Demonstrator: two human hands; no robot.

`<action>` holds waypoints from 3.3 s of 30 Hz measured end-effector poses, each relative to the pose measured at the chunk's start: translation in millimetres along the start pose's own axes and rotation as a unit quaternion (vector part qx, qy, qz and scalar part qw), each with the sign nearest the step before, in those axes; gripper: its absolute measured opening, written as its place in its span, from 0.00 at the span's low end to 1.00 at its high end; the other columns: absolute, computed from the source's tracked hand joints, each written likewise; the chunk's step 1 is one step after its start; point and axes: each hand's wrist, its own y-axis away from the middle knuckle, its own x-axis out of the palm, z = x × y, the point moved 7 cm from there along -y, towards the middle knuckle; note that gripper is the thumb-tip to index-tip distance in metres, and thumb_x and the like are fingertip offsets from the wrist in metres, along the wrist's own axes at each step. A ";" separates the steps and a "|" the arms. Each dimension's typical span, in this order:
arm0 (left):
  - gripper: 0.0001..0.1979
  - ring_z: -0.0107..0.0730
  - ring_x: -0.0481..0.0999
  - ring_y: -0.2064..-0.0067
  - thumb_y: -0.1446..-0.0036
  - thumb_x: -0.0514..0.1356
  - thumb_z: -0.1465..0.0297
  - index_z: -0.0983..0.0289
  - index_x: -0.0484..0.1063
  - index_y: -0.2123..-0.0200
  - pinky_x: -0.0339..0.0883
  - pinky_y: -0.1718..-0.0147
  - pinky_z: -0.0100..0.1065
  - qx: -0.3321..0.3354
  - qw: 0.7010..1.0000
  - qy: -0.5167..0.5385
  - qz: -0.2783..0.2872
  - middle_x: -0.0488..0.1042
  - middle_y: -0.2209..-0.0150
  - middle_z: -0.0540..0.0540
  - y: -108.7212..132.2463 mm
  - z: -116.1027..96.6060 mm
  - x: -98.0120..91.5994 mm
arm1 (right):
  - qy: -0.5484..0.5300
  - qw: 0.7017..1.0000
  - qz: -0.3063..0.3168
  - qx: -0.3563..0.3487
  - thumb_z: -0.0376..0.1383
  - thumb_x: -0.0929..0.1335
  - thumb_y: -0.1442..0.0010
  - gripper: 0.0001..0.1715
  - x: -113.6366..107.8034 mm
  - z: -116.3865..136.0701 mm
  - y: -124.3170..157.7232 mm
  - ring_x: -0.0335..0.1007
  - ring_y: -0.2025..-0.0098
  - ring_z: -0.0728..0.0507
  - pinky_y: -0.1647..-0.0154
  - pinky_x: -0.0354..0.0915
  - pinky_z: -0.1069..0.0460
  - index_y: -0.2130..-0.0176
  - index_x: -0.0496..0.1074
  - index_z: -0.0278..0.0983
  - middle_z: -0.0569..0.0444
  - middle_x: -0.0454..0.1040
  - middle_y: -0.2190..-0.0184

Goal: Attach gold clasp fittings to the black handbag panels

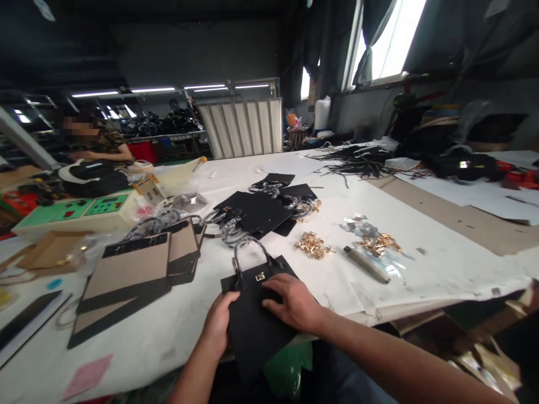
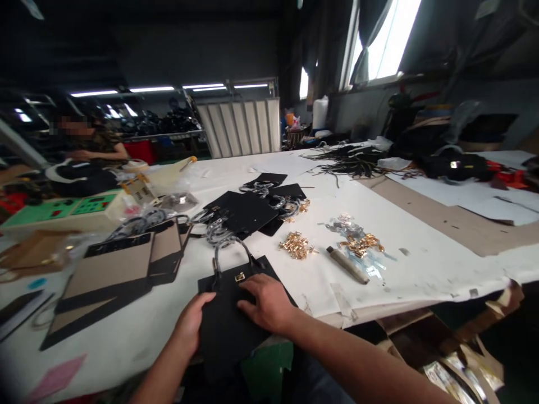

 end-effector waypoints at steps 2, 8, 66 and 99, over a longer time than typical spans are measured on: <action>0.32 0.47 0.82 0.57 0.51 0.65 0.66 0.63 0.67 0.42 0.76 0.57 0.41 0.118 0.982 -0.144 -0.037 0.80 0.54 0.60 -5.9 -15.9 -4.0 | 0.008 1.000 0.000 0.002 0.42 0.71 0.35 0.15 -9.1 -5.5 0.4 0.76 0.51 0.42 0.48 0.70 0.49 0.49 0.78 0.43 0.52 0.80 0.53; 0.31 0.56 0.73 0.43 0.50 0.61 0.51 0.66 0.73 0.49 0.64 0.39 0.51 0.320 0.821 -0.459 -0.117 0.72 0.46 0.66 -13.1 -45.6 -1.7 | 0.118 0.981 -0.090 0.128 0.40 0.68 0.33 0.12 -85.9 -86.7 15.6 0.78 0.62 0.45 0.59 0.70 0.51 0.53 0.79 0.42 0.52 0.80 0.56; 0.31 0.34 0.75 0.73 0.55 0.64 0.72 0.69 0.66 0.45 0.68 0.78 0.29 0.073 0.990 -0.101 -0.067 0.75 0.74 0.51 17.4 -22.3 -17.7 | -0.300 0.928 0.071 0.208 0.46 0.75 0.43 0.29 44.5 -48.2 -18.6 0.68 0.69 0.46 0.68 0.67 0.51 0.45 0.74 0.40 0.57 0.73 0.68; 0.23 0.34 0.76 0.76 0.55 0.63 0.74 0.67 0.75 0.52 0.70 0.81 0.31 0.087 0.990 -0.075 -0.077 0.76 0.73 0.52 0.6 -3.0 -13.3 | -0.115 0.978 0.114 0.133 0.46 0.68 0.34 0.17 41.0 -9.8 -27.9 0.75 0.71 0.45 0.65 0.68 0.49 0.54 0.80 0.39 0.52 0.80 0.62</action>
